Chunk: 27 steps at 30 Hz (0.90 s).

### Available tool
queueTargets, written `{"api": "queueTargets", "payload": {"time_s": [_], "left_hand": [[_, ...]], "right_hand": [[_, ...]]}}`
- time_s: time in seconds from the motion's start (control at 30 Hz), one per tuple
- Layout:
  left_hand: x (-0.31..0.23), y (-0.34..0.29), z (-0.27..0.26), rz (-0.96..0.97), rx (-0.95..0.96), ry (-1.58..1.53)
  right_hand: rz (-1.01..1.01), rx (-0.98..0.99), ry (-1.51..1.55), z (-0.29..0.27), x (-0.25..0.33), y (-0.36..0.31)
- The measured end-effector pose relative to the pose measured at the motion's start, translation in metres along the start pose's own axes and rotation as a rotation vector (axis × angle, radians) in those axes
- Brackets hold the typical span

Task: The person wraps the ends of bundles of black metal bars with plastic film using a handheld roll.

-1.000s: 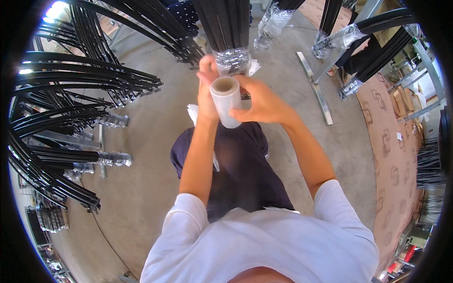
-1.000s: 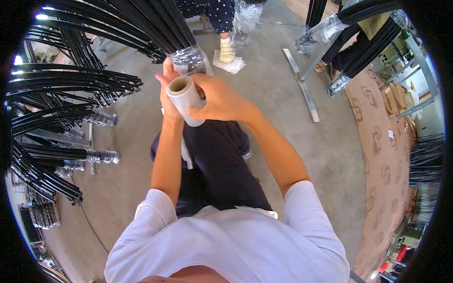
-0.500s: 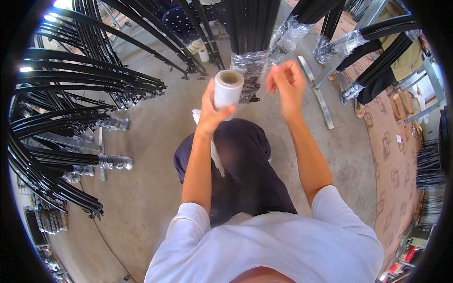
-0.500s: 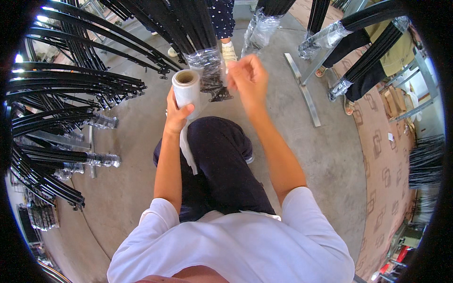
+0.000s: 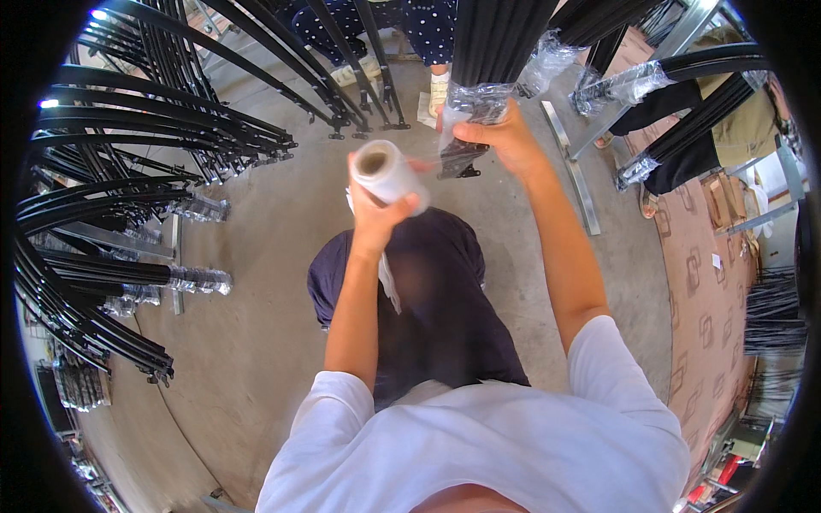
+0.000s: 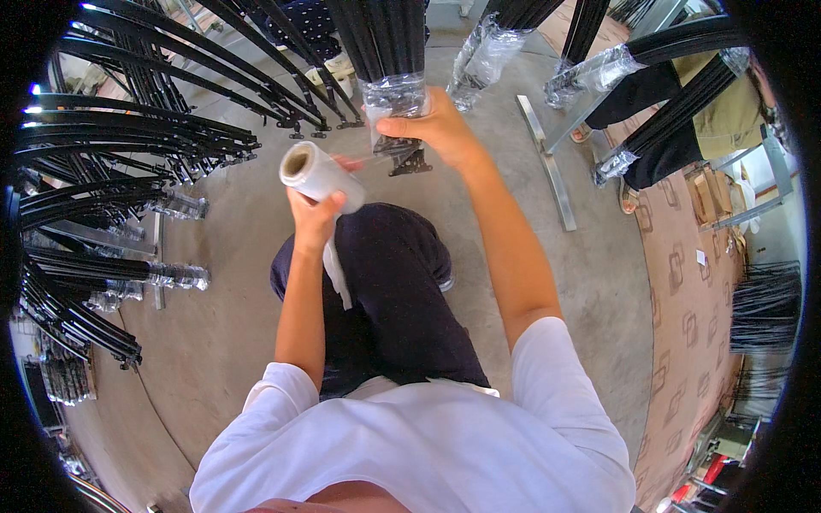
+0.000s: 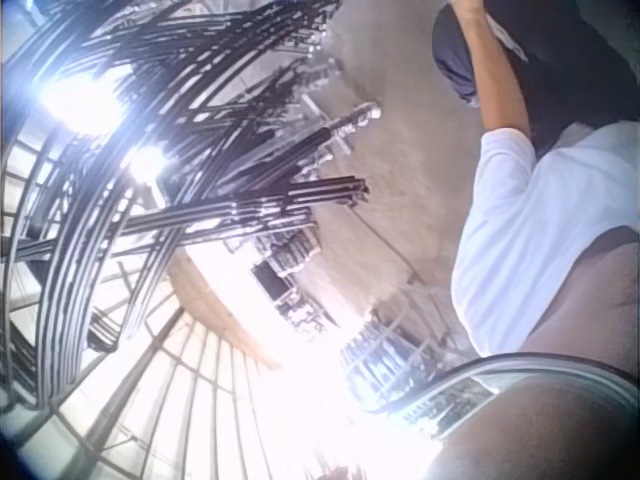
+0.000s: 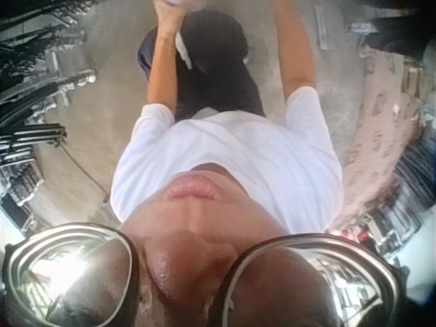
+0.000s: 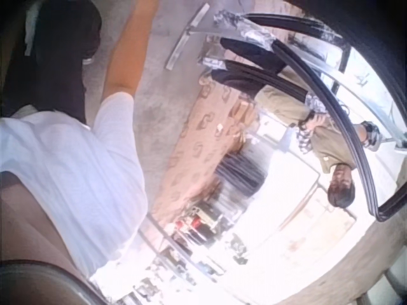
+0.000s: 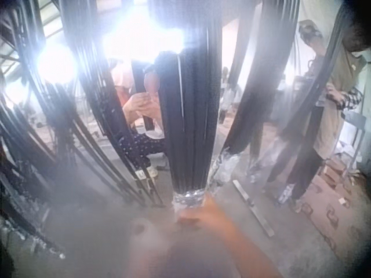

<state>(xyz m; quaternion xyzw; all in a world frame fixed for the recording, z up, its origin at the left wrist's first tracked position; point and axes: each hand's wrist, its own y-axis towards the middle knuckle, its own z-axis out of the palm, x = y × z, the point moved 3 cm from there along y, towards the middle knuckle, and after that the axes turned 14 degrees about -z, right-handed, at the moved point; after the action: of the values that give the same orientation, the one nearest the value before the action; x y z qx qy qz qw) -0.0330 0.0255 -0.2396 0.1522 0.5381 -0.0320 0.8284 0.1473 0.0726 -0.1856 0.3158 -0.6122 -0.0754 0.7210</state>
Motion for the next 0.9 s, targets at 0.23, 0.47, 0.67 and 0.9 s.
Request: {"api": "queueTargets", "payload": {"time_s": [0.23,0.47,0.67,0.9], "left_hand": [[0.01,0.058,-0.019,-0.011,-0.015,-0.048],[0.015,0.1,0.044,-0.054,0.118,0.069],[0.056,0.105,-0.001,-0.025,0.003,0.026],[0.049,0.128,0.016,-0.285,0.127,0.207]], "right_hand": [[0.042,0.073,0.085,0.008,0.0,0.003],[0.074,-0.022,0.121,-0.011,0.004,-0.018],[0.157,-0.129,-0.138,0.019,0.001,-0.022],[-0.392,-0.164,-0.637,0.006,0.004,-0.007]]}}
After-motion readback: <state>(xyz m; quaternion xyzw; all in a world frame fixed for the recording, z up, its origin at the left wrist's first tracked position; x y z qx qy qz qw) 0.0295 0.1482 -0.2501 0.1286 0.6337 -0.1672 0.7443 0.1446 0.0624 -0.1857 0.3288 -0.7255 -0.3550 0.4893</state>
